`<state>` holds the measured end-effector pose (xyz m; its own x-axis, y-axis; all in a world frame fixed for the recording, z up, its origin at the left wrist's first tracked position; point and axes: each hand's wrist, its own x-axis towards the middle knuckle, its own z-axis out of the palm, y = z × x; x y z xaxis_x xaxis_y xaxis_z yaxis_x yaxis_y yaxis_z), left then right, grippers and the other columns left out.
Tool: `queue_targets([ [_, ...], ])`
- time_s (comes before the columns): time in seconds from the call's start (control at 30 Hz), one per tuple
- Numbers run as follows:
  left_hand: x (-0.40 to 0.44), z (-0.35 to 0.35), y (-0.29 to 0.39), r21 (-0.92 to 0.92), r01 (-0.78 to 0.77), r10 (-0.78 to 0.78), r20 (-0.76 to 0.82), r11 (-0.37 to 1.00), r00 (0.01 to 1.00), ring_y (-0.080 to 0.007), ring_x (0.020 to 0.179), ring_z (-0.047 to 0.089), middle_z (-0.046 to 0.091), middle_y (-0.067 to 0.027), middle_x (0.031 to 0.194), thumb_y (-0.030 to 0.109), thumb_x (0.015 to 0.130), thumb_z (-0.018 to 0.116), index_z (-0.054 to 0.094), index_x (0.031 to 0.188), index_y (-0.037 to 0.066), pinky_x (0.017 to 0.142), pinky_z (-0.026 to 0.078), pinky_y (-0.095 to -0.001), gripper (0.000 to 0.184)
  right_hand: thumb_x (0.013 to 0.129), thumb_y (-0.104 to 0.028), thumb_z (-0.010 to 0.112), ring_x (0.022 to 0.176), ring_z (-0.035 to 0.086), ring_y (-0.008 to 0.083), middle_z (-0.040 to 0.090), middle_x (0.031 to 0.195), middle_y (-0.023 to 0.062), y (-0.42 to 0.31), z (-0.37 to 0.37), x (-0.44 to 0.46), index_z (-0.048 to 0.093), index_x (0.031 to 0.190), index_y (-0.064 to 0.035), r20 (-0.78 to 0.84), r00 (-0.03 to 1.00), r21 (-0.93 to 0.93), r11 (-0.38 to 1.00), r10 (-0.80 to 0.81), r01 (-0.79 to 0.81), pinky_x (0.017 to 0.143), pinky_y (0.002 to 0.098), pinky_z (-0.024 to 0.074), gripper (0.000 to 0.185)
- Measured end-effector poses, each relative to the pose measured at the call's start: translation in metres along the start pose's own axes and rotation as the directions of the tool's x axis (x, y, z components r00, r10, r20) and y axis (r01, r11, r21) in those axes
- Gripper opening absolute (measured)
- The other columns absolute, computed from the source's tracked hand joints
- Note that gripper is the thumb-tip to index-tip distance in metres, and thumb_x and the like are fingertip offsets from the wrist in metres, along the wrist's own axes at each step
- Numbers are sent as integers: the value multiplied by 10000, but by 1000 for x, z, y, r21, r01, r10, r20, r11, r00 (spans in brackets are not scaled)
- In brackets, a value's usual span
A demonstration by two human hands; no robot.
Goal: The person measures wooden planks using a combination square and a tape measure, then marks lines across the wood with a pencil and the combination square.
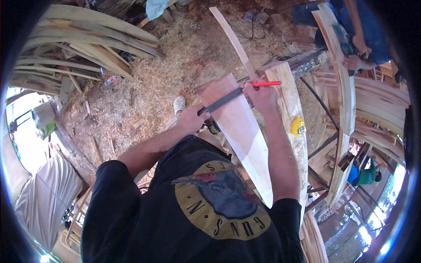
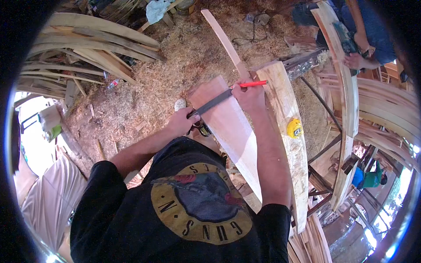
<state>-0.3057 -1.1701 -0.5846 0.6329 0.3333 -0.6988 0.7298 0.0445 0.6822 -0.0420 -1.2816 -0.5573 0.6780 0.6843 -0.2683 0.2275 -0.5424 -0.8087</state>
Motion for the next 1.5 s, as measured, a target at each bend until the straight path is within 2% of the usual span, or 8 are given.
queue_targets([
  [0.07, -3, -1, 4, -22, 16, -16, 1, 1000, 1000, -149, 617, 694, 752, -78, 844, 239, 982, 653, 670, 1092, 37, 561, 541, -332, 231, 830, -155, 734, 664, 696, 160, 716, 728, 100, 4, 4, -3, 735, 872, -34, 11, 998, 103, 993, 57, -58, 630, 333, 565, 128],
  [0.37, 0, 2, -2, -19, -2, 2, -5, 1000, 1000, -149, 618, 696, 750, -84, 849, 236, 988, 643, 660, 1066, 34, 550, 540, -328, 217, 842, -192, 727, 672, 655, 96, 704, 733, 39, -12, 1, -6, 734, 919, -22, 7, 984, -254, 952, -177, 173, 648, 296, 548, 187],
  [0.57, -1, 0, -2, -14, -22, 22, -4, 1000, 1000, -164, 653, 711, 757, -95, 871, 249, 984, 646, 669, 1074, 30, 594, 561, -338, 238, 847, -179, 730, 713, 719, 268, 714, 767, 146, -8, 9, -7, 714, 870, -33, 39, 983, -245, 952, -178, 182, 656, 389, 570, 149],
  [0.87, -10, -6, 13, -13, 35, -35, -30, 999, 999, -225, 690, 726, 735, -124, 811, 311, 925, 680, 704, 1054, 56, 661, 566, -414, 286, 856, -270, 731, 737, 708, 356, 703, 765, 162, -35, 73, -57, 709, 885, -75, 249, 962, -182, 970, -115, 163, 682, 440, 568, 198],
  [1.07, -3, -2, 4, 63, 4, -3, -25, 998, 1000, -204, 709, 720, 753, -105, 866, 277, 956, 659, 696, 1063, 52, 653, 558, -380, 252, 850, -247, 726, 714, 710, 351, 710, 771, 150, -15, 8, -6, 721, 866, -75, 52, 969, -377, 894, -243, 245, 662, 441, 573, 173],
  [1.17, -6, -6, 12, 9, 42, -42, 9, 999, 999, -193, 704, 716, 763, -90, 889, 258, 975, 644, 687, 1091, 51, 648, 555, -360, 240, 839, -237, 729, 667, 684, 213, 700, 729, 111, 20, 15, 6, 737, 869, -54, 54, 942, -310, 891, -332, 332, 658, 367, 553, 185],
  [1.27, -3, -2, 6, -72, 63, -62, 15, 995, 998, -204, 669, 718, 743, -97, 817, 298, 949, 666, 697, 1036, 59, 637, 558, -386, 256, 853, -297, 723, 753, 720, 332, 718, 799, 161, -30, 33, -26, 725, 905, -79, 169, 965, -408, 878, -198, 252, 705, 440, 574, 224],
  [1.5, -5, -3, 8, 3, 56, -56, -18, 998, 998, -222, 664, 720, 727, -102, 759, 315, 934, 672, 705, 1018, 66, 654, 562, -408, 265, 872, -285, 699, 746, 725, 261, 718, 777, 139, -33, 62, -46, 717, 922, -55, 276, 961, -132, 989, -23, 62, 704, 393, 570, 236],
])
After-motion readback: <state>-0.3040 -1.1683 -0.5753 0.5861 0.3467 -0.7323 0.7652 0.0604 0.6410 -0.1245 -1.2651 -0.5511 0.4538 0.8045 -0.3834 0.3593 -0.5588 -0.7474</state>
